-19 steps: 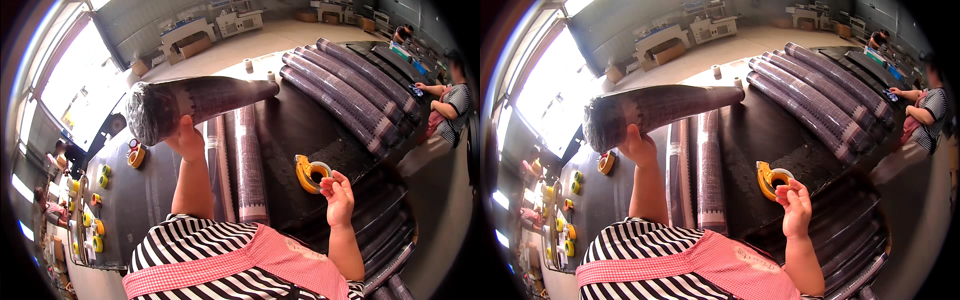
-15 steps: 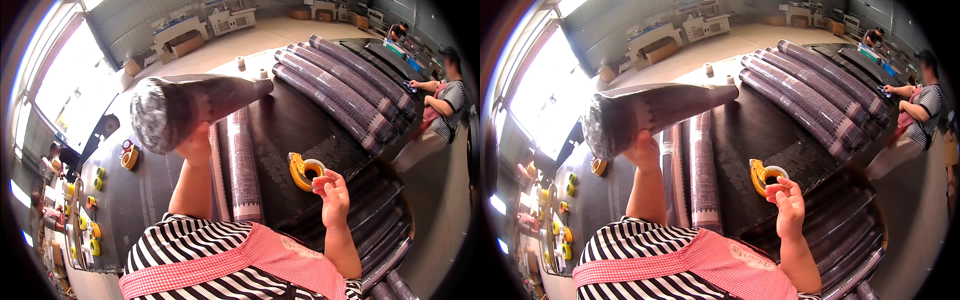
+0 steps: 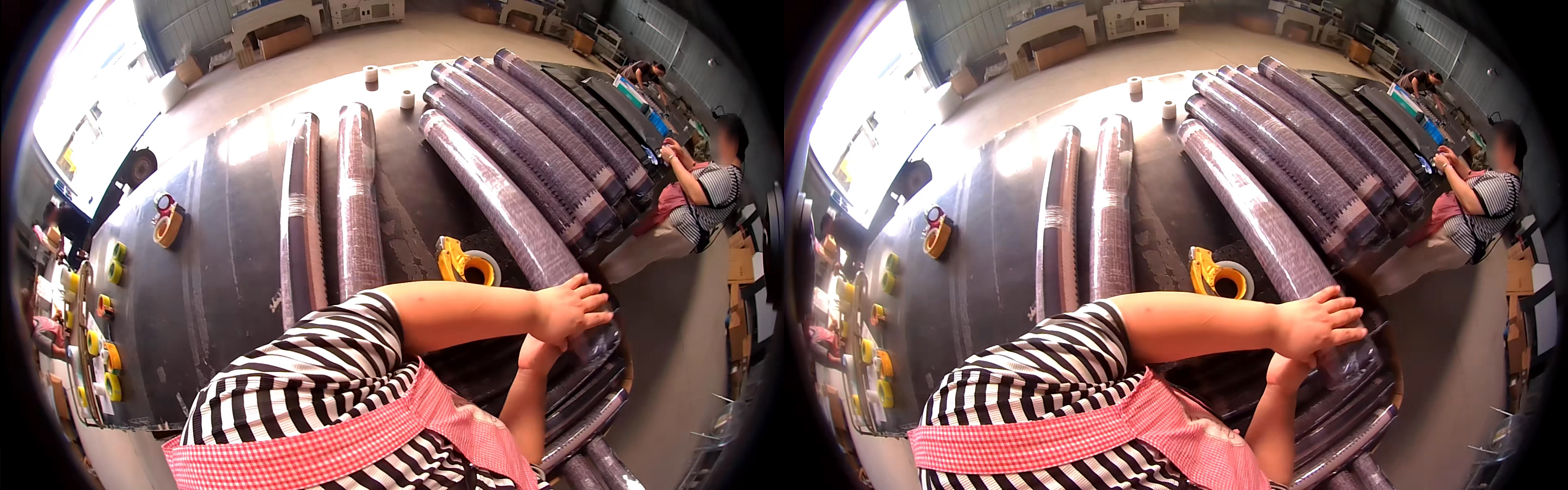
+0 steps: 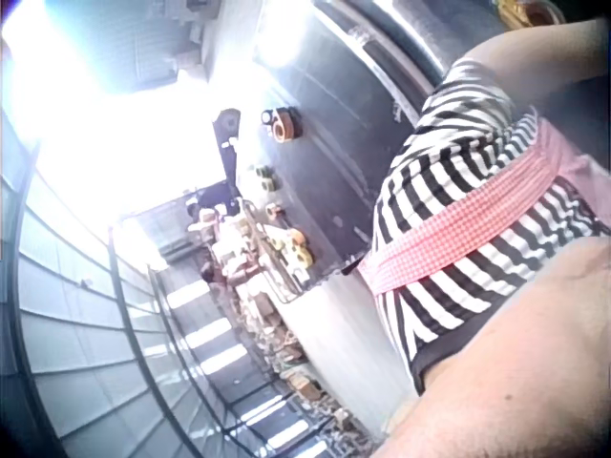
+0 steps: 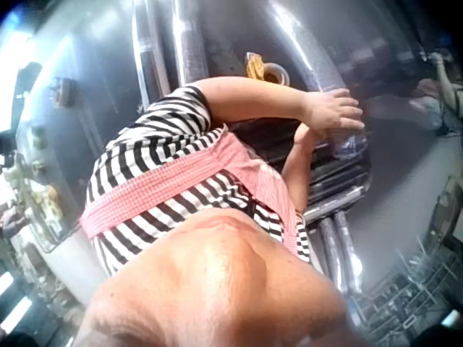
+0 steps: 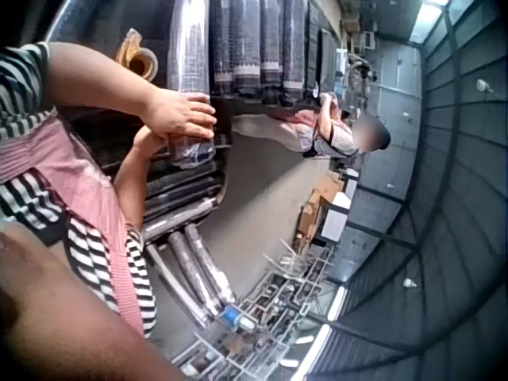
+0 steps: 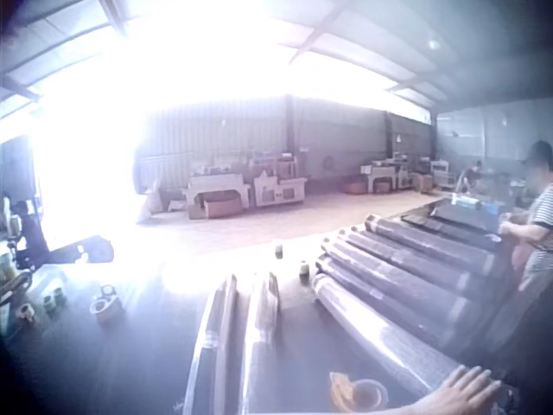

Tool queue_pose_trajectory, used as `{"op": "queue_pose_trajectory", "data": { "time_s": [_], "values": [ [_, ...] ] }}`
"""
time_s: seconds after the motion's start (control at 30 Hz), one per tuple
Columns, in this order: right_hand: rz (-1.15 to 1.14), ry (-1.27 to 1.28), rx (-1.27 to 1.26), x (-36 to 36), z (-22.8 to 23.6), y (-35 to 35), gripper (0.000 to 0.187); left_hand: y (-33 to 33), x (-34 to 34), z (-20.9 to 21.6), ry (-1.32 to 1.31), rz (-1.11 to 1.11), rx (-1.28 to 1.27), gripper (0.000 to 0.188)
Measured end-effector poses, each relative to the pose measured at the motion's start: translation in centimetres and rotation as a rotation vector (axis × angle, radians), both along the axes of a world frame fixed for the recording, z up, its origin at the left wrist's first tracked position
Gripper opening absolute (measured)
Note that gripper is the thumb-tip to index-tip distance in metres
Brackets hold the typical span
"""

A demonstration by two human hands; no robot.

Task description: The person wraps long, rolled carpet pieces in clear plastic film using a handheld tape dispenser to seal the ends. They then place the wrapped rolls into large black plastic bags, folding the tops to secure the contents.

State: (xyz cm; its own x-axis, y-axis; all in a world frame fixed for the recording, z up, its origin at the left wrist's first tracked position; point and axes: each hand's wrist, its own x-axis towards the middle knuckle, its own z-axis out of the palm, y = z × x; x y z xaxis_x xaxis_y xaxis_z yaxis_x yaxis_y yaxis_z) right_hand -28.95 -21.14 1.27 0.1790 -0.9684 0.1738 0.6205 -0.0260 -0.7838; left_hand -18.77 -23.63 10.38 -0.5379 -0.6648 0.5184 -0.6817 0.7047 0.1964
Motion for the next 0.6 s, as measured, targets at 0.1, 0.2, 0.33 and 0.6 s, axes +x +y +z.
{"op": "queue_pose_trajectory", "data": {
  "time_s": [0.1,0.2,0.33,0.6],
  "values": [
    [0.11,-0.107,0.029,-1.6,-3.7,-2.2,0.091,-3.4,-0.2,-6.2,0.115,-0.084,0.188,0.09],
    [0.129,-0.42,0.284,-4.2,-8.8,-4.1,0.101,-1.7,4.2,-5.2,0.284,-0.082,0.323,0.079],
    [-0.308,-0.505,0.404,-5.6,-8.1,-8.0,0.099,-1.5,13.1,-6.7,0.629,0.393,0.417,0.054],
    [-0.633,-0.424,0.654,-11.1,-9.2,-8.7,0.094,-1.5,24.1,-11.4,1.983,0.614,0.74,0.127]
  ]
}}
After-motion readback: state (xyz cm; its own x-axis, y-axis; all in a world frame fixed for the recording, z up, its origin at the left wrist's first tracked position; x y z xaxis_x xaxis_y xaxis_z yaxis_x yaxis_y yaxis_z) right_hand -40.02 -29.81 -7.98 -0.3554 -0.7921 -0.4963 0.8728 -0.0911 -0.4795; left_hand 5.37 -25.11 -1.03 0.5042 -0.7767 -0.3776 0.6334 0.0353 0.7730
